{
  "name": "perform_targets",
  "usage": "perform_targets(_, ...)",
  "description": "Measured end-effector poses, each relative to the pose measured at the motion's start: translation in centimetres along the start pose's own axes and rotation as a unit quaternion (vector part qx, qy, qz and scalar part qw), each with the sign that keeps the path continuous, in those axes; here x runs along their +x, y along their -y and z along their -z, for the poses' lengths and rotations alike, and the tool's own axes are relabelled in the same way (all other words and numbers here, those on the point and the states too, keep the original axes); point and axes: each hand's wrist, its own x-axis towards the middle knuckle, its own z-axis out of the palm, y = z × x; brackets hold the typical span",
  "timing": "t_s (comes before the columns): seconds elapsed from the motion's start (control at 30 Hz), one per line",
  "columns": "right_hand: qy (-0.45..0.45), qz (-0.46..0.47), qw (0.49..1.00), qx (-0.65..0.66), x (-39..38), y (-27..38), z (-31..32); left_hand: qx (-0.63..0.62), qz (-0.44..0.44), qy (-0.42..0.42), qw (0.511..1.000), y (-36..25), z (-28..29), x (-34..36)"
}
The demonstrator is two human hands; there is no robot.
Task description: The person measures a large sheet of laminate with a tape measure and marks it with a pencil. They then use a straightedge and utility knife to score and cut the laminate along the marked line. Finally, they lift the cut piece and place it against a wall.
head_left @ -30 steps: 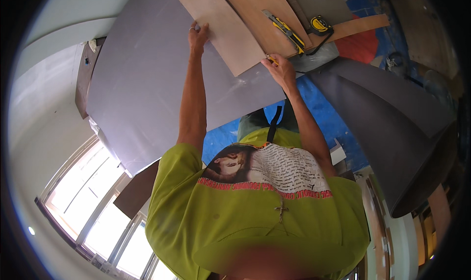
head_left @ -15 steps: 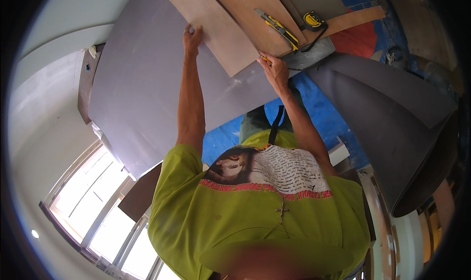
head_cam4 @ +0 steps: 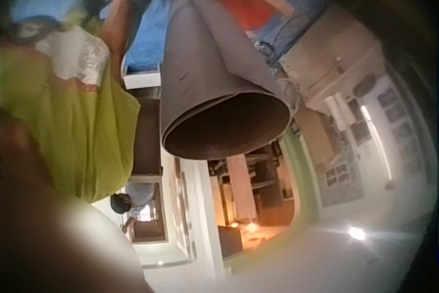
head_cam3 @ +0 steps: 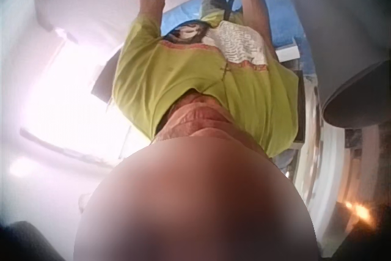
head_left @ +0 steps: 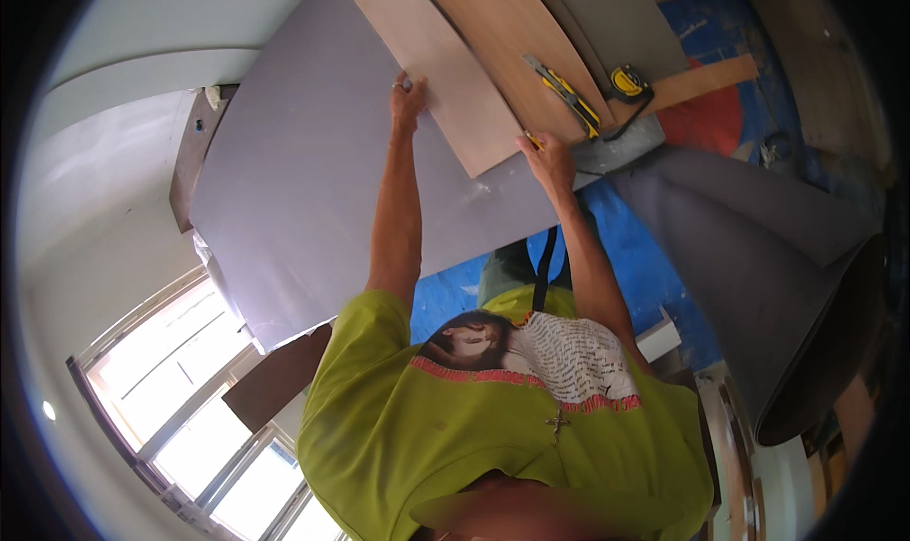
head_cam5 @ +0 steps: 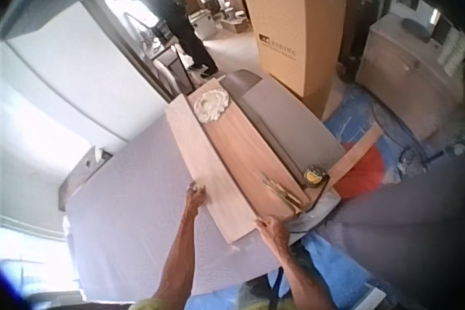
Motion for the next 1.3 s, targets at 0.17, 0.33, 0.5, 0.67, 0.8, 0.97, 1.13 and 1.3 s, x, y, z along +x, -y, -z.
perform_targets(0.17, 0.016, -0.006, 1.0, -0.007, 0.7, -0.1, -0.1, -0.007, -0.007, -0.007, 1.0, 0.2, 0.0, 0.2)
perform_targets(0.33, 0.014, 0.007, 1.0, 0.0, -0.3, -1.0, 0.3, -0.001, 0.01, -0.019, 1.0, 0.4, -0.5, -1.0)
perform_targets(0.5, 0.029, -0.028, 0.999, -0.006, -2.4, -3.1, 1.1, 0.034, 0.009, -0.015, 0.999, 0.8, -1.5, -4.1)
perform_targets(0.67, 0.053, -0.027, 0.997, -0.051, -3.8, -4.1, 2.9, 0.055, 0.009, -0.02, 0.998, 0.4, -2.2, -6.1)
perform_targets(0.8, 0.054, 0.022, 0.991, -0.121, -2.0, -2.0, 6.8, 0.132, 0.007, -0.045, 0.99, -0.2, -2.2, -5.4)
perform_targets(0.97, -0.001, 0.182, 0.977, -0.113, 8.4, 6.5, 6.8, 0.226, -0.097, -0.169, 0.954, -0.3, -2.7, -2.5)
perform_targets(1.13, -0.066, 0.323, 0.925, -0.19, 22.8, 15.6, 0.4, 0.145, -0.038, -0.083, 0.985, -0.1, -2.6, -1.0)
perform_targets(1.3, -0.07, 0.355, 0.903, -0.232, 34.7, 21.3, -4.1, -0.016, -0.053, -0.027, 0.998, -0.1, -2.3, -1.3)
